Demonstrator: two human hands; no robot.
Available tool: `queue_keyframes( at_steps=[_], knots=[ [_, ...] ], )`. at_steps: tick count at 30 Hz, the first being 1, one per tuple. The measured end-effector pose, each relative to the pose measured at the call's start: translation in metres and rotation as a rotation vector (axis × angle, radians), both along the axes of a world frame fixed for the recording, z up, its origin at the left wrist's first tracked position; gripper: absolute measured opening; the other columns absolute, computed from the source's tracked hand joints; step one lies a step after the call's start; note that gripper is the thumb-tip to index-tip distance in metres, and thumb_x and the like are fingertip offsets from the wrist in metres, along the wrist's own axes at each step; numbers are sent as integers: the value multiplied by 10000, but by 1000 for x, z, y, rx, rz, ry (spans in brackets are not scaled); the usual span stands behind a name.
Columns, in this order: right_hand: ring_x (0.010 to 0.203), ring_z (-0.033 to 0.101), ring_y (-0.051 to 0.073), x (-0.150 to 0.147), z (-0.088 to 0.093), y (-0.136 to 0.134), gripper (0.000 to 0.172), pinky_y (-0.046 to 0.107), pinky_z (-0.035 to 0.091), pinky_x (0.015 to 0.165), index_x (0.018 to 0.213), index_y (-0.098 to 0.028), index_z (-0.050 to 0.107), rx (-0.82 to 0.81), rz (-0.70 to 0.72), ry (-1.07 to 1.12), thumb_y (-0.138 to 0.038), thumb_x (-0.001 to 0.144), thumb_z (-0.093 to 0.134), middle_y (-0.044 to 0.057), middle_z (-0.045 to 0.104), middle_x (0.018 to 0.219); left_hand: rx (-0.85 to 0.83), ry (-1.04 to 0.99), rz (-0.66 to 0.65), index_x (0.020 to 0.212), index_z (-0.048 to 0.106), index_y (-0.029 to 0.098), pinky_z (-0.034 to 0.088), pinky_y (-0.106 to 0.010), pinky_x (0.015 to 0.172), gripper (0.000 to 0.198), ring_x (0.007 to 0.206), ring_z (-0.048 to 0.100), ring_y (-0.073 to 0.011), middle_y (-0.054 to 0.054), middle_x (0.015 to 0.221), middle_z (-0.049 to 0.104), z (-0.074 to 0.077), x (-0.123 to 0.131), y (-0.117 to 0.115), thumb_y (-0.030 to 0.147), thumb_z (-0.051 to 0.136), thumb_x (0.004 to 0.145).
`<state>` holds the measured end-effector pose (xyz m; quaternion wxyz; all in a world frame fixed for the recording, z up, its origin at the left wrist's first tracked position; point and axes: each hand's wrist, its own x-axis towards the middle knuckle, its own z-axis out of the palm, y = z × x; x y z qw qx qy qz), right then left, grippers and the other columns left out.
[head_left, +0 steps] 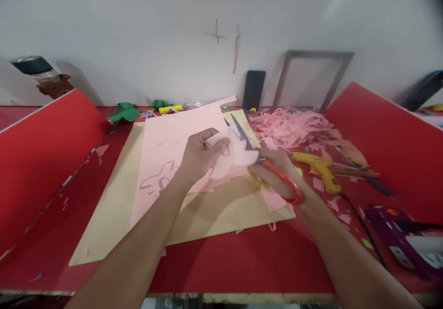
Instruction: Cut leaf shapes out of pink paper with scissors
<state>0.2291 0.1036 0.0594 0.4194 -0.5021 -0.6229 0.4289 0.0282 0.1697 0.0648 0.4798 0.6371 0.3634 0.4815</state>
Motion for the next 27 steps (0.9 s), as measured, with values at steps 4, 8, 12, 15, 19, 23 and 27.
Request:
queue_keyframes(
  at_steps=[4, 8, 12, 15, 19, 23, 27],
  knots=[
    [468, 432, 90, 0, 3, -2, 112, 254, 291, 492, 675, -197, 531, -4, -9, -13, -191, 779, 574, -70, 474, 517, 0, 29, -8, 637, 613, 172, 242, -196, 396, 192, 430, 367, -57, 48, 533, 504, 0, -3, 2, 267, 721, 763],
    [464, 421, 87, 0, 0, 0, 119, 251, 280, 483, 674, -195, 536, 3, -8, -12, -209, 786, 574, -68, 462, 519, 49, 77, 5, 623, 614, 165, 272, -200, 424, 174, 465, 398, -59, 45, 552, 525, 2, -6, 2, 230, 703, 758],
    [465, 381, 77, 2, -4, 2, 104, 245, 245, 469, 671, -192, 541, 9, -3, -23, -189, 772, 565, -75, 415, 532, 30, 104, -1, 630, 617, 164, 265, -208, 421, 173, 452, 389, -57, 47, 555, 535, 4, -8, 2, 243, 702, 759],
    [496, 377, 76, 6, -1, 1, 121, 238, 256, 474, 660, -190, 528, -4, 32, -54, -183, 774, 570, -70, 419, 555, 17, 127, -16, 624, 618, 164, 267, -210, 427, 179, 449, 390, -56, 48, 553, 535, 5, -11, 3, 247, 699, 760],
    [529, 383, 76, 10, 3, -1, 176, 226, 279, 483, 631, -191, 485, -2, 105, -118, -170, 775, 584, -61, 437, 578, -11, 149, -64, 593, 599, 163, 274, -209, 435, 217, 461, 415, -61, 46, 541, 520, 7, -16, 5, 262, 696, 759],
    [522, 402, 79, 12, 3, -2, 161, 221, 294, 477, 647, -186, 512, -17, 116, -129, -179, 788, 590, -57, 452, 575, -19, 223, -74, 611, 602, 166, 245, -213, 419, 230, 443, 400, -61, 43, 542, 518, 6, -22, 8, 292, 688, 783],
    [507, 429, 88, 12, 4, -2, 103, 226, 309, 467, 695, -174, 574, -80, 139, -107, -213, 784, 611, -47, 490, 578, -37, 259, -82, 667, 625, 174, 249, -218, 422, 217, 436, 396, -65, 41, 549, 523, 4, -25, 12, 329, 686, 805]
  ],
)
